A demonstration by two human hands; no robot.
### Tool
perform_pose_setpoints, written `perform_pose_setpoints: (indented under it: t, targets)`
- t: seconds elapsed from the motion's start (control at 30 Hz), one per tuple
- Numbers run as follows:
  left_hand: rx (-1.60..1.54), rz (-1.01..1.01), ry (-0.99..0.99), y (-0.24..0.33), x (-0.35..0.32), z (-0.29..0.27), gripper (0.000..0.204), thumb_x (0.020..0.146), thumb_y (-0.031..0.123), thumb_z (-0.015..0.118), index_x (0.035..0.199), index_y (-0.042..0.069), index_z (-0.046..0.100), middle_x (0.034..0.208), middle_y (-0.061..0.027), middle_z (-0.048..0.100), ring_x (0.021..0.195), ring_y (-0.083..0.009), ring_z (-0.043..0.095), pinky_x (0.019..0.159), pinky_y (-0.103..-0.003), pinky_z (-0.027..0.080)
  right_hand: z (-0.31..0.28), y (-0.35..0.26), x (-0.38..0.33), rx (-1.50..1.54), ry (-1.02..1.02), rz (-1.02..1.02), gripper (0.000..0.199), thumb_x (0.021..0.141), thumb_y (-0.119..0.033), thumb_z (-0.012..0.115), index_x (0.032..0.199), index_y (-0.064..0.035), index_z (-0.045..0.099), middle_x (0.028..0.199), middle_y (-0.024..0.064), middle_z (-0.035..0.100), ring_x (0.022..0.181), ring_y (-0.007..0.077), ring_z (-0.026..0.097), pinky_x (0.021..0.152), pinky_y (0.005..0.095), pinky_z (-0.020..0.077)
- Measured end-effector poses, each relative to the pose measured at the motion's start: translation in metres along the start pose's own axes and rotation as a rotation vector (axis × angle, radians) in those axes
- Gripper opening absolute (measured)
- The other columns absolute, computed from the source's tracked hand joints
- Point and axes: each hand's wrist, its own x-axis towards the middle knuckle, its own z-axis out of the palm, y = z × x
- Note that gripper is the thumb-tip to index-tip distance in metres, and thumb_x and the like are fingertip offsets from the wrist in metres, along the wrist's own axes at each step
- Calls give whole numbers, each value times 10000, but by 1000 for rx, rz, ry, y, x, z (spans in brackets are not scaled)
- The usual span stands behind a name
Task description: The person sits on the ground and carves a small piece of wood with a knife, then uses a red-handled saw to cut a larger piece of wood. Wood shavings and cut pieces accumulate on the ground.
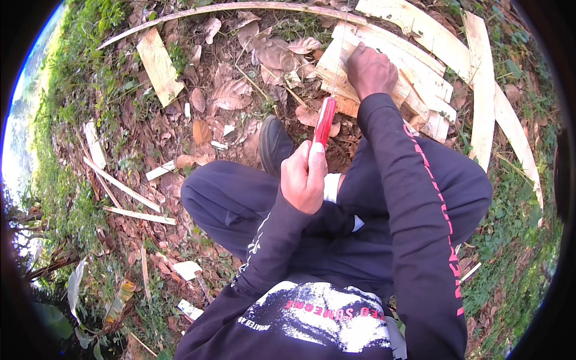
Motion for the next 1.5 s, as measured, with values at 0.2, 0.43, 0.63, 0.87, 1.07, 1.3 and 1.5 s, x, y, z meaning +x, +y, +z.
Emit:
perform_pose_setpoints:
  t: [0.2,0.43,0.63,0.87,1.07,1.3,1.5]
  targets:
    - [-80,20,-15,6,4,1,369,1051,248,480,743,46,501,633,27,456,550,-47,361,516,-227,288,-6,-7,-2,19,-10,77,551,1003,-334,362,848,27,749,881,286,705,841,435,702,859,490,525]
    - [-132,16,-55,5,8,-20,357,1061,242,456,761,49,483,620,28,421,549,-44,338,519,-224,264,-2,-5,1,-14,14,82,541,999,-338,365,883,19,755,908,275,711,868,438,699,878,486,518]
    - [-45,5,-71,2,15,-15,368,1056,269,474,757,56,497,620,34,431,544,-39,334,513,-226,261,-8,-9,-3,-4,-17,59,548,999,-338,366,867,28,753,889,269,713,845,433,702,864,478,525]
    - [-30,-5,-64,1,16,-13,385,1051,277,481,739,51,492,622,33,433,547,-43,347,514,-235,272,1,-2,2,-1,-2,49,547,997,-328,365,841,22,755,847,275,711,767,412,710,817,489,538]
    - [10,-17,-39,3,3,-10,395,1052,273,477,728,48,492,626,25,439,554,-54,361,523,-239,291,-4,-7,2,19,-46,83,483,987,-287,420,784,2,749,798,245,714,767,385,702,806,499,499]
    - [78,28,12,5,0,0,398,1049,243,484,715,28,494,616,15,461,560,-66,399,530,-257,329,0,-8,-2,-25,44,56,491,995,-294,405,816,2,754,814,245,718,773,385,705,810,491,508]
    - [72,40,18,-5,-16,-2,388,1055,236,467,735,15,487,624,4,464,565,-63,401,526,-246,329,-4,-7,0,-27,27,64,505,995,-302,392,830,4,758,827,248,720,778,390,705,821,481,511]
